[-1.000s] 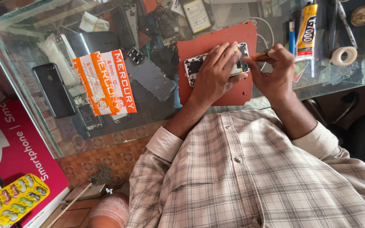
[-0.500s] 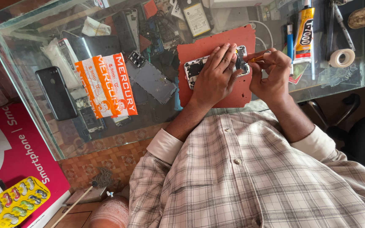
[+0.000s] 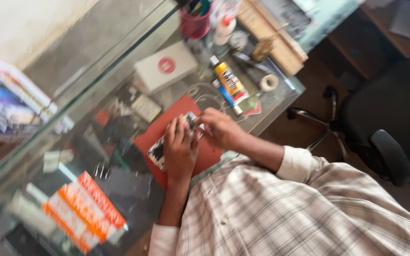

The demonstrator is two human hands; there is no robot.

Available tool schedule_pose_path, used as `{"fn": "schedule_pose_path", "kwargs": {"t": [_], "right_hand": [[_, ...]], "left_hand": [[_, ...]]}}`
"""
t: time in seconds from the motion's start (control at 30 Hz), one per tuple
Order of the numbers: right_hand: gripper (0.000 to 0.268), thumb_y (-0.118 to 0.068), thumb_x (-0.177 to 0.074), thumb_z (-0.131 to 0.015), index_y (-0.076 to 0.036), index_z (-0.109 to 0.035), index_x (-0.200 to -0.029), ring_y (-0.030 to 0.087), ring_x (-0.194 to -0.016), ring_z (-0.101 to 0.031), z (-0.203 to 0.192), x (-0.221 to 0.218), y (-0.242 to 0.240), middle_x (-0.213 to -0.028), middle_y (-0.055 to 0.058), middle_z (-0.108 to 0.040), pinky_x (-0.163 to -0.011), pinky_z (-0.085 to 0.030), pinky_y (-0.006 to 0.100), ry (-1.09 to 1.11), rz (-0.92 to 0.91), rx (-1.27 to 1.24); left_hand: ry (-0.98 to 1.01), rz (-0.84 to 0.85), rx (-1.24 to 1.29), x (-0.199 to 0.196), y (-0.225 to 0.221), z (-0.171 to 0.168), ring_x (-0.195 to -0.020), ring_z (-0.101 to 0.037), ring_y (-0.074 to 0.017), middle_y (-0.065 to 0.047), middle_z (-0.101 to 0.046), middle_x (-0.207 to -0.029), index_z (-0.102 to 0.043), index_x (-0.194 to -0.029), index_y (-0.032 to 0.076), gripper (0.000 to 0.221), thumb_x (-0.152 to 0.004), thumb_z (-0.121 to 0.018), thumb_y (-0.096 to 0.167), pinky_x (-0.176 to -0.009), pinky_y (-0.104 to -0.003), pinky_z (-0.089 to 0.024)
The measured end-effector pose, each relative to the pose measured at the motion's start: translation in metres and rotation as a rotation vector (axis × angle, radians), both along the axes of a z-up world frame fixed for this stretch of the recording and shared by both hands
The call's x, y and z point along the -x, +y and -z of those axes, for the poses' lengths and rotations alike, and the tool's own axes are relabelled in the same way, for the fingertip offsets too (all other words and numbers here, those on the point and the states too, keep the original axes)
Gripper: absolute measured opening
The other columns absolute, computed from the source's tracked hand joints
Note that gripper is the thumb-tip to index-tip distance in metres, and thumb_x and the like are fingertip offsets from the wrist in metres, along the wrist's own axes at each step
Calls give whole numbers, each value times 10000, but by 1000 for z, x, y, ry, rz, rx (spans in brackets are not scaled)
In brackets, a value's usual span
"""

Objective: The person disassembles a smartphone, removes the back cover, and uses a screwdriver to adjust internal components. They then reassemble the phone and apply adhesive along the edges of the back cover.

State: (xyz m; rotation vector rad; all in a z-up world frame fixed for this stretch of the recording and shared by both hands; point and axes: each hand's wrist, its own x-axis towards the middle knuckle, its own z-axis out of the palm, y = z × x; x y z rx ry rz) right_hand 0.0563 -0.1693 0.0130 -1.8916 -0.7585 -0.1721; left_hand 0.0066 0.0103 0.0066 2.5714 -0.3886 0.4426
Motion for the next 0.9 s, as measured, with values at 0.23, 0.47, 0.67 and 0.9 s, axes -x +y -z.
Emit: {"fn": "schedule_pose_path", "kwargs": {"t": [0.23, 0.47, 0.67, 0.9], "right_hand": [[158, -121, -955, -796, -71, -658, -1012, 330, -897, -659, 4, 2, 2, -940, 130, -638, -760, -549, 427, 170, 81, 209], [172, 31, -875, -690, -48, -664, -1026, 326, -927, -664, 13, 2, -1, -968, 126, -648, -758, -546, 407, 186, 37, 42], [333, 48, -827, -809, -16, -556, -1033, 352, -958, -675, 18, -1, -7, -1061, 214, -655, -764, -556, 422, -54, 58, 3], [465, 173, -991, -749, -50, -382, -1170, 302, -992, -734, 16, -4, -4, -1046, 233, -604, -816, -651, 369, 118, -26, -6]], "left_hand": [[-1, -5, -72, -3, 0, 5, -1288, -578, -389, -192, -649, -1372, -681, -1194, -91, 402, -989, -685, 255, -1099, -494, -470], [-11, 14, -48, -1, -4, -6, -1319, -554, -401, -210, -628, -1394, -660, -1237, -98, 397, -1010, -649, 228, -1132, -535, -436], [-58, -187, 152, 27, 41, -28, -1309, -594, -401, -200, -659, -1357, -666, -1238, -58, 262, -1030, -631, 98, -1125, -484, -487], [29, -716, 344, 93, 116, -45, -894, -679, -266, -109, -740, -1031, -717, -1084, 8, 123, -962, -705, 21, -772, -382, -569]]}}
